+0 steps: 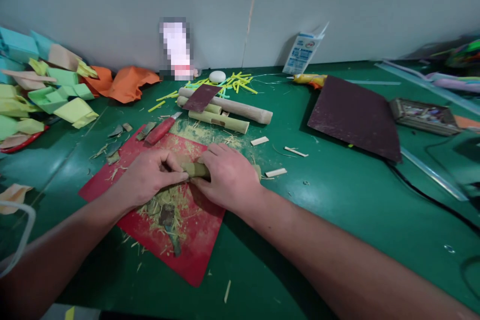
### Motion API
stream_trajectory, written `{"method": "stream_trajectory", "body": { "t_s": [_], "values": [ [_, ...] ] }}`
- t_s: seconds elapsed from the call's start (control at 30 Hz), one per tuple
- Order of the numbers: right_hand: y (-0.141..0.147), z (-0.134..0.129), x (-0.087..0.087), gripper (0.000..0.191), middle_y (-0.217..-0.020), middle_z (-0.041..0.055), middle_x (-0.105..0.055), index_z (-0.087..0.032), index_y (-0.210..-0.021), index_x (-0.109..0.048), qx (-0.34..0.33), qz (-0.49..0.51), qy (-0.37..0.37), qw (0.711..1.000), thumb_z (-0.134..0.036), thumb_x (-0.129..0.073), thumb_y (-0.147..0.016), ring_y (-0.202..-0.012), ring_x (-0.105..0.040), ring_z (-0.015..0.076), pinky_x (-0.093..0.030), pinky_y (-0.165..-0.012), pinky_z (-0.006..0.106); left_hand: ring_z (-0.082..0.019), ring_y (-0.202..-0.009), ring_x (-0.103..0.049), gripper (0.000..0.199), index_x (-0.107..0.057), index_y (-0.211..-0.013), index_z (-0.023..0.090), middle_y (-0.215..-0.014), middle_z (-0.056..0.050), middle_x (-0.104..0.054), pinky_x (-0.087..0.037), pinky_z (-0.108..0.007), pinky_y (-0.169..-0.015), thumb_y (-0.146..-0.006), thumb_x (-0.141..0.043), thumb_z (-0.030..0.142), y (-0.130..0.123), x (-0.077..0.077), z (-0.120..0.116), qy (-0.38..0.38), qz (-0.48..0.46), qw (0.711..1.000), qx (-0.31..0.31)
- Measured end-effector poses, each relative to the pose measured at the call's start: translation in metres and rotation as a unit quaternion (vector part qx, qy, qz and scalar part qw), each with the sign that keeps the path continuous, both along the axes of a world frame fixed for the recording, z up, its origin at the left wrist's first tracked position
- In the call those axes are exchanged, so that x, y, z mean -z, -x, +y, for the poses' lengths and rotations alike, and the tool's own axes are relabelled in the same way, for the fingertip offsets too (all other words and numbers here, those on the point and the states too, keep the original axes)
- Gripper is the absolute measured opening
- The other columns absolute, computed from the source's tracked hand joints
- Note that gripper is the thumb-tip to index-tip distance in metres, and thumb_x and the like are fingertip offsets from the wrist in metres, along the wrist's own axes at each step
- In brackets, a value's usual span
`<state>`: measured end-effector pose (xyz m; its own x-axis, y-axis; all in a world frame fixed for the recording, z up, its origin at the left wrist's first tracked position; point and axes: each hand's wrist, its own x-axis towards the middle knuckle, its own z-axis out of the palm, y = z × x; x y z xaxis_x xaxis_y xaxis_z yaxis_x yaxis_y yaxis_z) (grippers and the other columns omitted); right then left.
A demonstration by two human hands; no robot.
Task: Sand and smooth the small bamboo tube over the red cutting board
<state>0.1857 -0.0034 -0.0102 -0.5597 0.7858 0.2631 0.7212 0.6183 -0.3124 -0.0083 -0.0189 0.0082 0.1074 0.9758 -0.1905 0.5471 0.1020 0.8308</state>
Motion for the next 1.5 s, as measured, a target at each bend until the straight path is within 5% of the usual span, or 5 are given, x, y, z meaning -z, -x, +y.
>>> {"method": "stream_trajectory", "body": {
  "t_s": [0.43,0.83,1.5],
  "values": [
    [0.001,-0.002,0.002,0.023,-0.081,0.0040,-0.060,-0.017,-0.086,-0.066,0.000,-0.001,-0.003,1.000,-0.039,-0.068,-0.081,-0.076,-0.051,0.0179,-0.033,-0.063,0.030,-0.008,-0.050,-0.051,0.015,-0.056,-0.084,0.018,-0.062,0.003,-0.061,-0.037,-0.021,-0.047,-0.084,-0.064,0.030,-0.001,0.001,0.004,-0.074,-0.097,0.987,-0.105],
    [0.000,-0.003,0.002,0.019,-0.089,0.0070,-0.066,-0.017,-0.089,-0.067,-0.015,-0.003,-0.041,0.999,-0.034,-0.065,-0.081,-0.085,-0.056,0.0217,-0.040,-0.073,0.033,-0.009,-0.054,-0.048,0.016,-0.064,-0.089,0.017,-0.064,0.003,-0.056,-0.038,-0.022,-0.049,-0.077,-0.067,0.028,0.001,0.000,-0.006,-0.028,-0.087,0.996,-0.008],
    [-0.003,0.001,0.004,0.018,-0.084,0.0062,-0.063,-0.017,-0.087,-0.064,-0.023,0.015,-0.044,0.999,-0.034,-0.066,-0.082,-0.081,-0.054,0.0204,-0.038,-0.070,0.031,-0.012,-0.065,-0.054,0.016,-0.068,-0.086,0.018,-0.074,0.000,-0.062,-0.044,-0.023,-0.059,-0.077,-0.072,0.030,0.002,0.008,-0.007,-0.076,-0.019,0.997,0.001]
  ]
}}
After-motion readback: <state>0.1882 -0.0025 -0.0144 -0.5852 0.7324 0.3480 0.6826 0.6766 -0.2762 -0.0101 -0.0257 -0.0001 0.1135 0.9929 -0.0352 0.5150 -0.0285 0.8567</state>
